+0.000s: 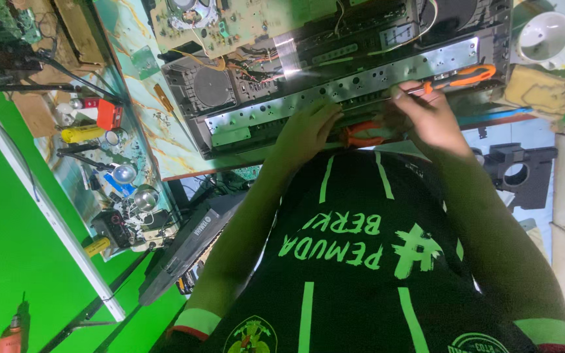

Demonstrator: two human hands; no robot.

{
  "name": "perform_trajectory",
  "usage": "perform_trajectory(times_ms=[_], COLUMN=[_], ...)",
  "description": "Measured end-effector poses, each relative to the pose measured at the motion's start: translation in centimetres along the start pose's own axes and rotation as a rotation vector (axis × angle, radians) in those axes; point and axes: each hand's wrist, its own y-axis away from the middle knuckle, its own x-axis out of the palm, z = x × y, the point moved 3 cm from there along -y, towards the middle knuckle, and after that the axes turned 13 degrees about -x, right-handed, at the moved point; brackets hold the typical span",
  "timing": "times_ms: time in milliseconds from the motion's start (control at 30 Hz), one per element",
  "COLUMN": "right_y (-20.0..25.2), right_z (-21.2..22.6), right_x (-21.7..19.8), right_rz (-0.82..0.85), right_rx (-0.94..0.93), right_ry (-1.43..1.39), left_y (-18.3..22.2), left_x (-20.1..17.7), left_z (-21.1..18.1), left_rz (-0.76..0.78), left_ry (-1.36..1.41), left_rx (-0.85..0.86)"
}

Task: The person wipes a circuit board with a blue sponge, positions the board and a metal bracket inside an electronic keyboard housing, and uses a screwdriver to secure screws into the bracket.

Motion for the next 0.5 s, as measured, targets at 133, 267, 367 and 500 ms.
perform_trajectory(times_ms=[133, 267, 367, 500], right_y=[0.0, 0.4, 0.0, 0.0], right_z=[0.0, 1.0, 1.9, 2.6], right_x=[0.4, 1.6, 2.4, 2.5], right_rz=[-0.054, -0.036, -0.072, -0.123], right_rx=[0.133, 0.118, 0.131, 0.184], right_ry=[-0.107, -0.297, -0.436, -0.366], left_y=[0.7, 1.1, 1.2, 1.4], left_x=[-1.7, -2.7, -3.2, -3.5], left_z=[0.1, 0.0, -0.5, -0.4], left_rz=[-0.083, -0.145, -0.182, -0.18], left_ry=[0.13, 0.131, 0.126, 0.226], left_rx=[-0.008, 0.036, 0.068, -0.111])
